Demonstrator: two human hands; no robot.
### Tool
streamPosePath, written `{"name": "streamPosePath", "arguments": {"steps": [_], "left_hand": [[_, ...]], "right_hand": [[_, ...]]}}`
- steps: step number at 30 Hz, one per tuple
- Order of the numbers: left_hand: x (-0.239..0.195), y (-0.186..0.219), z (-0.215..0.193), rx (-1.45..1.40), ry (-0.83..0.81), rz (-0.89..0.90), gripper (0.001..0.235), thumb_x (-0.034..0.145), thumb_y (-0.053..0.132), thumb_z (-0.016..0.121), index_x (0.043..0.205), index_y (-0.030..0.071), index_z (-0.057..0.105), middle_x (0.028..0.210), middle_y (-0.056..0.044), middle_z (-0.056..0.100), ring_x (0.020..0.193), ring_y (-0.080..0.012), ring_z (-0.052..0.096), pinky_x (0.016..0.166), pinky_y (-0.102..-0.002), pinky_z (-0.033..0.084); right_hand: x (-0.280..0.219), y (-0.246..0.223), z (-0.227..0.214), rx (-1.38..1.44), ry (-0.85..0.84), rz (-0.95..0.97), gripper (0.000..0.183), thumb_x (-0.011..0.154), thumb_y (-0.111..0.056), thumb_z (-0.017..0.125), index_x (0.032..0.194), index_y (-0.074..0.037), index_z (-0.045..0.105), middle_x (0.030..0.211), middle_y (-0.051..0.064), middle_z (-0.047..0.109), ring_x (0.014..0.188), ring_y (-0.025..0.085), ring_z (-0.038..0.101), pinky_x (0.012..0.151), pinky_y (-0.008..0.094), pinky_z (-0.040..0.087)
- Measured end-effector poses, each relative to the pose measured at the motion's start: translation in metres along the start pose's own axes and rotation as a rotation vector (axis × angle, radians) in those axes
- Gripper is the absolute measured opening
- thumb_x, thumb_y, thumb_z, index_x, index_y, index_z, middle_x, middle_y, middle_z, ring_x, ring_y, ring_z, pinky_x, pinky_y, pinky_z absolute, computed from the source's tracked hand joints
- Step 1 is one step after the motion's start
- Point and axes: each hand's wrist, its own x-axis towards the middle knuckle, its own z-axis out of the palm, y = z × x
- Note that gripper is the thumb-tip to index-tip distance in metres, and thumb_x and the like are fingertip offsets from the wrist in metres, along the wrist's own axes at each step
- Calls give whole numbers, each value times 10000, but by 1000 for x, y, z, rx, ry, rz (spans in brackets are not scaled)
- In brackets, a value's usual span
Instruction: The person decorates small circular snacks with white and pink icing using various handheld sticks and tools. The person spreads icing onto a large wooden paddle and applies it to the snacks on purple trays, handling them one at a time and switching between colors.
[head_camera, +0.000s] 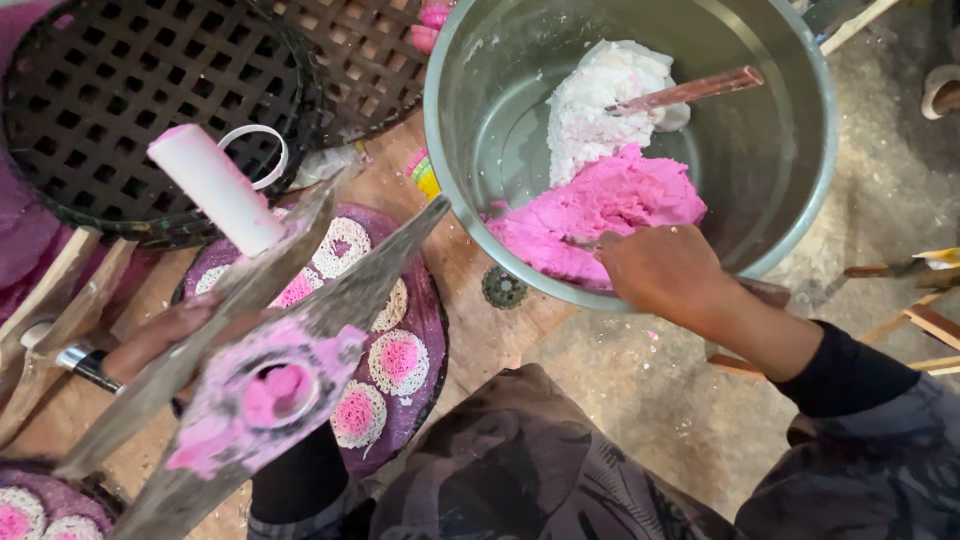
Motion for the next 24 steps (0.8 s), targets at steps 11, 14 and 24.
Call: {"name": "streamPosePath", "arguments": {"steps": [11, 14, 24], "left_hand": [[7, -48, 43, 572, 19, 106, 388, 869, 116, 897, 1158, 63, 645, 1148, -101, 619, 1084, -273, 625, 929, -418, 507], [21, -44, 65, 993, -126, 316, 394, 869, 118, 902, 1160, 65, 642, 1141, -98, 618, 1074, -274, 625, 929, -420, 500], [40, -6, 142, 1635, -611, 635, 184, 842, 271, 781, 951, 139, 715, 1120, -91, 573, 1003, -285, 576, 783, -445, 389]], "right_hand": [[-59, -6, -42, 86, 12, 165, 276, 949, -428, 529, 1077, -265, 710, 761, 102, 742, 745, 346, 719, 656, 512, 548], [-77, -9, -69, 155, 106, 226, 275, 952, -472, 602, 1103, -296, 750, 770, 69, 746, 690, 357, 708, 594, 498, 542], [-76, -78, -122, -162, 560, -175, 175, 987, -379, 646, 996, -248, 762, 669, -34, 698, 450, 162, 534, 452, 346, 417]]}}
